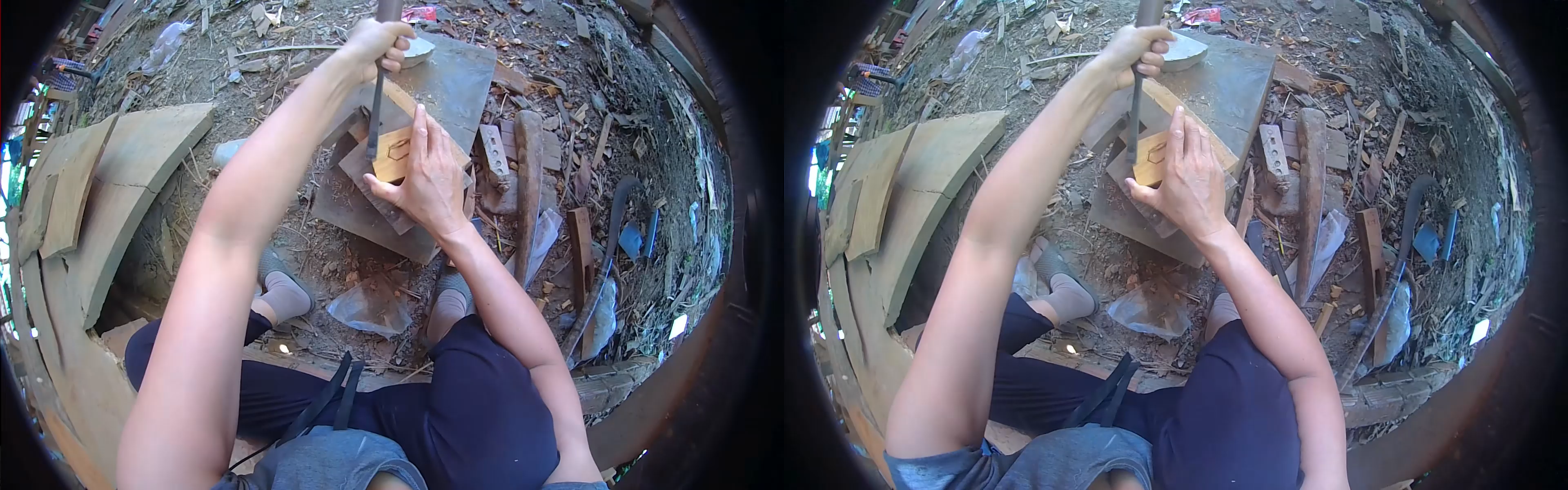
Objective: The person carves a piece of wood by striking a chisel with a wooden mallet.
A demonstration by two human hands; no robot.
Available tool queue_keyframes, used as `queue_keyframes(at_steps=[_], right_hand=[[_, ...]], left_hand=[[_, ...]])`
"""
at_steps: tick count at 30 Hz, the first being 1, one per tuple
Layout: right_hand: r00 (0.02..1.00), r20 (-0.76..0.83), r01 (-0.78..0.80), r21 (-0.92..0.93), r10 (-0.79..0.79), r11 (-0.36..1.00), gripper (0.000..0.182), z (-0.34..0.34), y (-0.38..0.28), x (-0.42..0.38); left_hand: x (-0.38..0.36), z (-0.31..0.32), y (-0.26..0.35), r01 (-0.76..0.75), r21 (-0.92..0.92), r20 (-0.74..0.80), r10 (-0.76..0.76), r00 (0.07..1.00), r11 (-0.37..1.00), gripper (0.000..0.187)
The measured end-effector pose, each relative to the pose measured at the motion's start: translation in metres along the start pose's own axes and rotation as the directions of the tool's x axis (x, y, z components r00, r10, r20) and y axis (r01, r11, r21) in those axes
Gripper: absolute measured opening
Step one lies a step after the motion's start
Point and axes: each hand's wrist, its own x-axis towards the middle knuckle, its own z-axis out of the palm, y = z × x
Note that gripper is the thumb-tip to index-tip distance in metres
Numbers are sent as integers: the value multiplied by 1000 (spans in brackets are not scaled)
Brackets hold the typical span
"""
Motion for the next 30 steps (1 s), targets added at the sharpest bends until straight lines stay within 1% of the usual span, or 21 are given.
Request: queue_keyframes(at_steps=[1, 2, 3, 4, 5, 6, 7, 8, 9, 11, 12, 14, 18, 21, 23, 24, 26, 27, 29, 30], right_hand=[[1000, 4, 2, 16, -2, 1000, 124, 0, 1, -1], [1000, 3, 2, 31, -2, 1000, 127, 0, 2, 0], [1000, -4, 2, 32, -2, 999, 127, -1, 2, 1], [1000, 23, 15, 46, -16, 999, 130, -2, 3, 1], [998, 55, 25, 61, -28, 998, 133, -4, 4, 0], [998, 59, 19, 63, -23, 998, 133, -8, 5, -1], [997, 58, 56, 16, -57, 998, 132, -14, 6, -1], [994, 57, 98, -33, -96, 995, 131, -17, 8, 0], [994, 61, 98, -33, -96, 995, 131, -17, 11, -1], [990, 89, 110, -12, -109, 994, 127, -17, 17, -3], [990, 92, 106, -13, -105, 994, 127, -18, 17, -3], [992, 94, 81, 0, -80, 997, 125, -17, 14, -2], [994, 53, 93, -4, -93, 996, 125, -15, 15, -2], [996, 52, 74, -3, -74, 997, 124, -14, 14, -3], [996, 43, 84, -24, -83, 996, 124, -13, 15, -3], [996, 38, 82, -22, -81, 996, 124, -13, 15, -4], [996, 27, 88, -27, -87, 996, 124, -13, 15, -4], [996, 22, 83, -26, -83, 996, 124, -13, 14, -4], [996, 24, 85, -49, -84, 995, 124, -14, 14, -4], [997, 22, 82, -47, -81, 996, 124, -14, 14, -5]], left_hand=[[-4, -3, 5, -1, -1, -2, 1, 1000, 1000, 17], [-7, -6, 10, -98, -12, -7, 98, 995, 995, 17], [-8, -6, 17, -195, -20, -10, 195, 981, 981, 18], [-16, -1, 24, -274, -16, -41, 273, 961, 962, 19], [-24, 6, 30, -272, -13, -41, 271, 962, 962, 19], [-33, 15, 34, -335, -52, -92, 330, 939, 941, 19], [-40, 21, 35, -400, -88, -148, 385, 911, 912, 21], [-49, 26, 36, -442, -62, -153, 429, 890, 895, 21], [-54, 29, 33, -440, -64, -156, 426, 891, 896, 21], [-64, 37, 28, -516, -48, -165, 502, 849, 856, 21], [-67, 38, 27, -512, -51, -164, 498, 851, 858, 21], [-73, 39, 27, -555, -25, -192, 540, 819, 832, 20], [-79, 43, 28, -544, 1, -229, 530, 817, 839, 19], [-79, 47, 26, -570, 12, -254, 554, 793, 822, 19], [-83, 56, 23, -650, 64, -372, 623, 688, 757, 21], [-85, 55, 22, -650, 68, -368, 625, 688, 757, 21], [-88, 56, 16, -700, 102, -444, 662, 604, 707, 23], [-87, 53, 13, -700, 104, -439, 664, 606, 707, 23], [-88, 40, 10, -693, 86, -505, 631, 589, 716, 23], [-92, 34, 12, -706, 52, -416, 658, 627, 706, 20]])
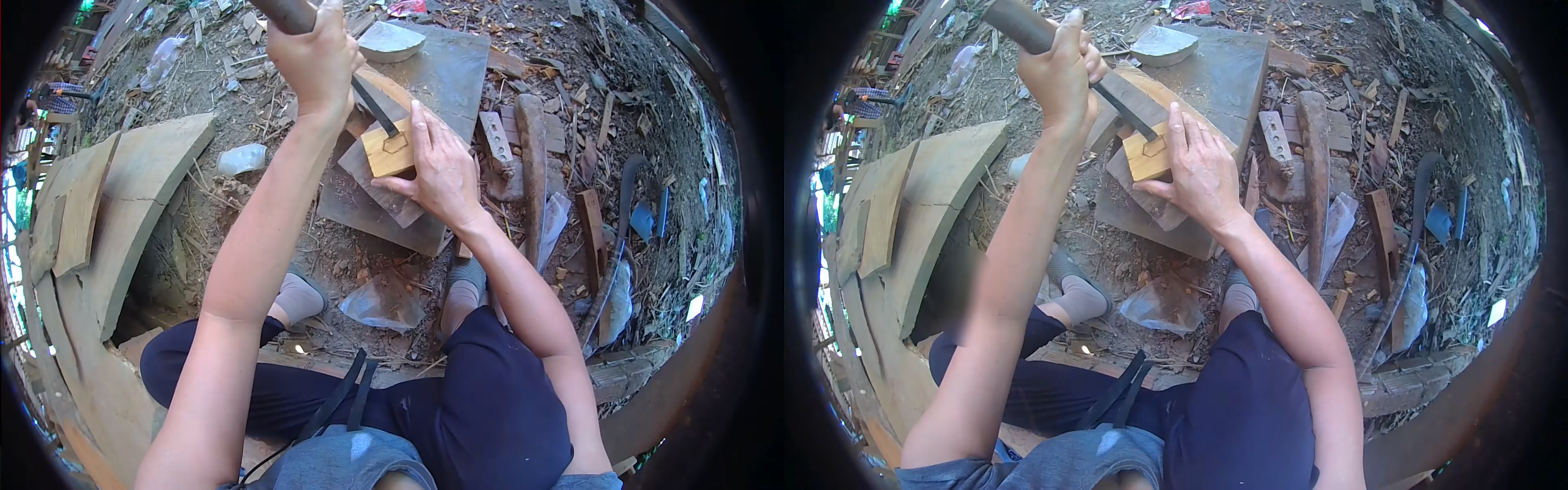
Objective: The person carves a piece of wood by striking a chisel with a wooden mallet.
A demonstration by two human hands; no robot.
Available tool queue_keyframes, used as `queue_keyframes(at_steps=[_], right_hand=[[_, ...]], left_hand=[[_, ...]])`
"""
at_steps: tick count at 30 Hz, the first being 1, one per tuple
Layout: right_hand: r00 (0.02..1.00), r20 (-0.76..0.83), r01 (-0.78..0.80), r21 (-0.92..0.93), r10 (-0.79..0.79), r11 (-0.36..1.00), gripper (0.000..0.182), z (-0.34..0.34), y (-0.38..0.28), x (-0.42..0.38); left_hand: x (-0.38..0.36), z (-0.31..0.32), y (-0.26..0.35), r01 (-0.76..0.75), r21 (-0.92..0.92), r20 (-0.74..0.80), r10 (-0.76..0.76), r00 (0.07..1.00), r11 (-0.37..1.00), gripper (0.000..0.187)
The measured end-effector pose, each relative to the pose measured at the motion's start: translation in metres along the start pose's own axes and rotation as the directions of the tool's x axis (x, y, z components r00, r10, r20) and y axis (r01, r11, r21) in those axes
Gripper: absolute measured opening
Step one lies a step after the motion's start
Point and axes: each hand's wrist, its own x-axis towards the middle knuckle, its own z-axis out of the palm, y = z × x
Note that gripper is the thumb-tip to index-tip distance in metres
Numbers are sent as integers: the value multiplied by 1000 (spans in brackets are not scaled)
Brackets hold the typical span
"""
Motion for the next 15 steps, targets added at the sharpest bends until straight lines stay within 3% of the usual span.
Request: queue_keyframes(at_steps=[4, 6, 7, 8, 9, 10, 11, 12, 13, 14, 15], right_hand=[[1000, 22, -13, 9, 13, 1000, 122, -1, -1, 2], [999, 46, -19, 25, 18, 1000, 119, -5, 2, 4], [994, 98, -71, 180, 54, 981, 112, -8, 8, 5], [985, 155, -126, 330, 78, 936, 105, -10, 14, 6], [962, 176, -274, 650, 210, 709, 90, -18, 23, 9], [939, 59, -264, 755, 338, 601, 81, -19, 39, 6], [858, 46, -393, 701, 512, 595, 73, -36, 52, 2], [781, -97, -454, 590, 617, 668, 65, -38, 73, -13], [764, -245, -536, 276, 597, 798, 66, -30, 114, -41], [721, -262, -666, -3, 642, 746, 73, -15, 153, -77], [690, -253, -717, -114, 678, 688, 75, -2, 171, -111]], left_hand=[[-11, 7, 9, -38, -5, 34, 38, 999, 999, 20], [-27, 17, 13, -102, 82, 33, 100, 994, 991, 20], [-27, 17, 8, -108, 81, 40, 105, 994, 991, 20], [-27, 13, -2, -263, 216, 94, 248, 964, 940, 19], [-27, 10, -7, -412, 336, 163, 379, 911, 847, 19], [-30, 11, -5, -418, 307, 174, 382, 908, 855, 20], [-33, 10, -2, -424, 307, 166, 391, 905, 852, 20], [-36, 10, 0, -359, 251, 139, 334, 932, 899, 20], [-38, 10, 2, -294, 188, 119, 275, 954, 937, 20], [-38, 7, 0, -331, 221, 98, 317, 943, 917, 20], [-39, 4, -2, -342, 212, 95, 329, 939, 915, 20]])
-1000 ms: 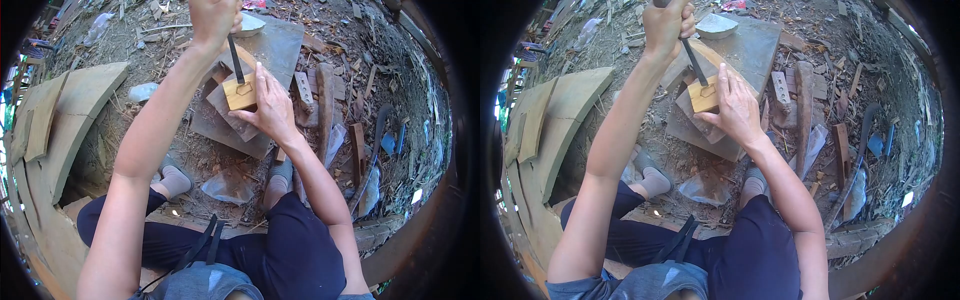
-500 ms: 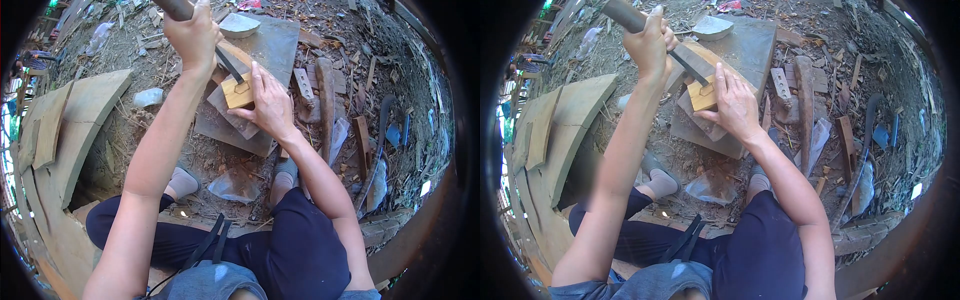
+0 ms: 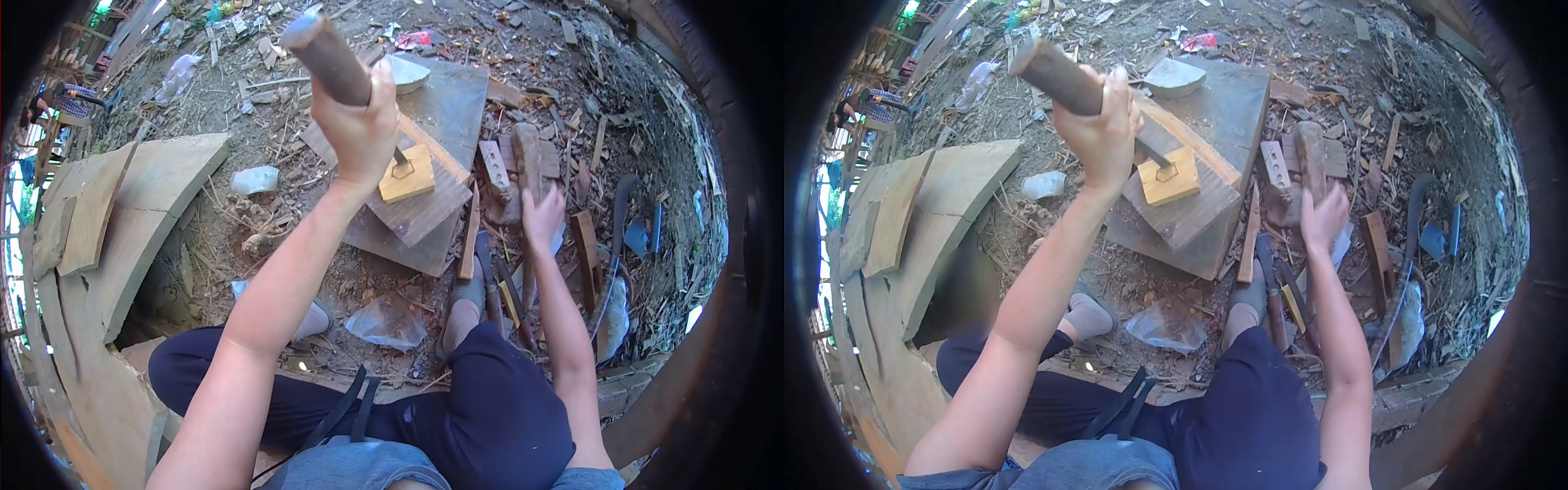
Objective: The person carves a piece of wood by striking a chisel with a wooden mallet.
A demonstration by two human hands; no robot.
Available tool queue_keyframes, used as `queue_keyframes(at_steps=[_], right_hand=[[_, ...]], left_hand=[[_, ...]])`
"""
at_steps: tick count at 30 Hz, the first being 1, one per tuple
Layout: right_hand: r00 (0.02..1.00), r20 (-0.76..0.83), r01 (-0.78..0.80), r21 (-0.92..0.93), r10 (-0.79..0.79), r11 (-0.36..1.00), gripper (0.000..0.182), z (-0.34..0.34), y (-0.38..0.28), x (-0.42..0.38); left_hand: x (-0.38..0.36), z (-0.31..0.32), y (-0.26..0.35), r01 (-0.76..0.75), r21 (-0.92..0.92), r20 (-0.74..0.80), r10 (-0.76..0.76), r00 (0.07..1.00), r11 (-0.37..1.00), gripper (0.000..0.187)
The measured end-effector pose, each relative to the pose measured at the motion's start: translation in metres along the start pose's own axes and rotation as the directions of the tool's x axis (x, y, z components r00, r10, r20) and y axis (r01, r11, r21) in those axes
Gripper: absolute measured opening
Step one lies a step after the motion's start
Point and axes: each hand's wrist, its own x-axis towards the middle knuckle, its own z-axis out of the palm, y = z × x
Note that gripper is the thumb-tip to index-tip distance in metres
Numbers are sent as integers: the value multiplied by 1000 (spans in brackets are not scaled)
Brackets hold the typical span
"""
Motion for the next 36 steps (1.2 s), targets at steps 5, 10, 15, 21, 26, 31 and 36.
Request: queue_keyframes(at_steps=[5, 10, 15, 21, 26, 31, 36], right_hand=[[954, 287, -68, -83, 89, 994, 78, 2, 54, -32], [879, 444, -251, 124, 173, 960, 60, -45, -2, 4], [925, 272, 73, 559, -266, 826, 69, -202, -149, 18], [691, -288, 676, 583, -663, 451, 67, -330, -281, 8], [532, 464, 673, 277, -708, 686, 69, -334, -277, 3], [562, 157, 663, 501, -812, 556, 71, -343, -286, -6], [586, 425, 630, 296, -690, 718, 69, -312, -269, 2]], left_hand=[[-10, 2, -3, -23, 50, -18, 23, 1000, 998, 20], [-13, 6, 2, 4, 27, -15, -4, 1000, 1000, 20], [-17, 7, 16, 48, 126, -16, -46, 999, 991, 32], [-19, 8, 20, 74, 112, 7, -76, 997, 991, 36], [-17, 12, 10, -74, 67, 5, 74, 997, 995, 41], [-18, 12, 17, 2, 87, 19, -4, 1000, 996, 40], [-12, 9, 3, -74, 77, 85, 67, 994, 994, 36]])
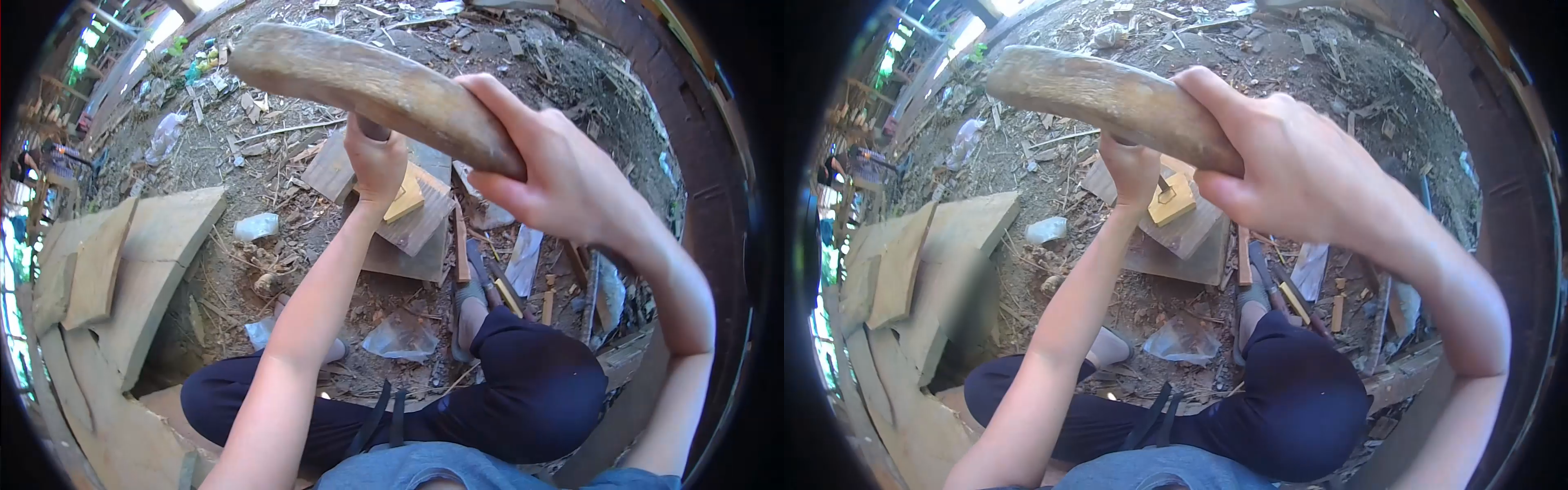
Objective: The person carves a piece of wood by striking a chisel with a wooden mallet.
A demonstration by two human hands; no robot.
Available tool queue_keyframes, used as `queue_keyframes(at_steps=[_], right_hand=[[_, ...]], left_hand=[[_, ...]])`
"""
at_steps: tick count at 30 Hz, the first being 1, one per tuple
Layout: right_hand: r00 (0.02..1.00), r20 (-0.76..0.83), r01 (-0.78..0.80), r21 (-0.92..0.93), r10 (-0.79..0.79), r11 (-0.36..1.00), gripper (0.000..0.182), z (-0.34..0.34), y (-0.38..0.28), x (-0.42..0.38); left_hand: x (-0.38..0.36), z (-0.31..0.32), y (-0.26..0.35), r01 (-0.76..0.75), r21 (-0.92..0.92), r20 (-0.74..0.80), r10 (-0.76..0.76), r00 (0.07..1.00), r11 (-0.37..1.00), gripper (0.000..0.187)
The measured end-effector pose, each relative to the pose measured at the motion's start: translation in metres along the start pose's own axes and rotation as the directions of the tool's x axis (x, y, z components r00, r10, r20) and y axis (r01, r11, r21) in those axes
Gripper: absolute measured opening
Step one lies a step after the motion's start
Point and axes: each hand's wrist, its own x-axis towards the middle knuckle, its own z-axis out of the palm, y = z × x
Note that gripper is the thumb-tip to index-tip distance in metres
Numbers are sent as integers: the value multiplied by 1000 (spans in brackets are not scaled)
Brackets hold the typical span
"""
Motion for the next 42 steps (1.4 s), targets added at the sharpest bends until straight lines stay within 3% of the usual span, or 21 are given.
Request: queue_keyframes(at_steps=[1, 2, 4, 6, 8, 10, 11, 14, 15, 16, 19, 22, 24, 25, 26, 28, 30, 32, 38, 41, 42], right_hand=[[1000, 8, 0, 102, -1, 995, 69, -1, 7, 2], [991, -54, 130, 187, -122, 974, 69, 4, 21, 5], [994, -101, -3, 358, 42, 934, 71, 20, 33, -6], [930, -236, -189, 346, 280, 919, 74, 65, 78, -18], [855, -389, -247, 279, 345, 928, 78, 126, 149, -32], [814, -329, -427, 222, 479, 877, 77, 179, 215, -57], [809, -324, -432, 236, 490, 870, 77, 192, 239, -68], [691, -4, -719, -109, 723, 686, 77, 219, 274, -80], [812, -256, -569, -149, 525, 809, 76, 248, 303, -76], [838, -480, -410, -242, 258, 879, 76, 273, 326, -81], [854, -502, -250, -165, 137, 954, 82, 226, 200, -5], [935, -343, -102, -35, 84, 994, 117, 248, 105, 31], [944, -296, -146, 11, 143, 989, 123, 271, 80, 48], [934, -336, -140, -29, 122, 990, 121, 276, 81, 51], [922, -373, -137, -69, 102, 988, 119, 281, 84, 53], [923, -363, -149, -37, 126, 988, 117, 281, 83, 54], [924, -350, -164, -6, 152, 986, 114, 281, 82, 53], [916, -371, -169, -15, 152, 985, 109, 280, 81, 53], [906, -404, -145, -26, 122, 989, 107, 282, 83, 53], [903, -417, -136, -45, 105, 990, 106, 284, 84, 53], [905, -413, -136, -45, 105, 990, 106, 284, 84, 52]], left_hand=[[2, 3, 2, -12, -22, -32, 12, 999, 1000, 33], [2, 1, 3, -12, -13, 2, 12, 1000, 1000, 33], [1, -3, 7, 186, -28, -1, -186, 983, 982, 30], [-2, -2, -4, 211, -26, -35, -212, 977, 977, 27], [5, -1, -4, 131, -61, 2, -131, 991, 989, 18], [12, 0, -10, 126, -60, 15, -126, 992, 990, 18], [16, -1, -8, 160, -80, 7, -160, 987, 984, 18], [17, 2, 13, 295, -120, 17, -295, 955, 948, 20], [19, 1, 12, 308, -170, 20, -309, 951, 936, 17], [20, 0, 11, 315, -228, 20, -319, 947, 921, 15], [13, 1, 13, 305, -184, 13, -308, 951, 934, 15], [4, -1, 5, 208, -48, -99, -212, 972, 977, 14], [2, -4, 7, 234, -54, -168, -240, 956, 971, 14], [4, 1, 1, 67, 30, -198, -60, 978, 997, 22], [5, 0, -3, 74, 34, -213, -65, 975, 997, 22], [7, -1, -8, 51, -6, -100, -51, 994, 999, 22], [18, 0, -7, 56, -26, -137, -59, 989, 998, 21], [35, -7, 3, 409, -245, -74, -437, 896, 879, 22], [63, -16, -39, 578, -309, 29, -600, 799, 755, 23], [73, -21, -81, 766, -292, 121, -773, 623, 572, 20], [73, -22, -95, 769, -293, 120, -776, 620, 569, 20]])
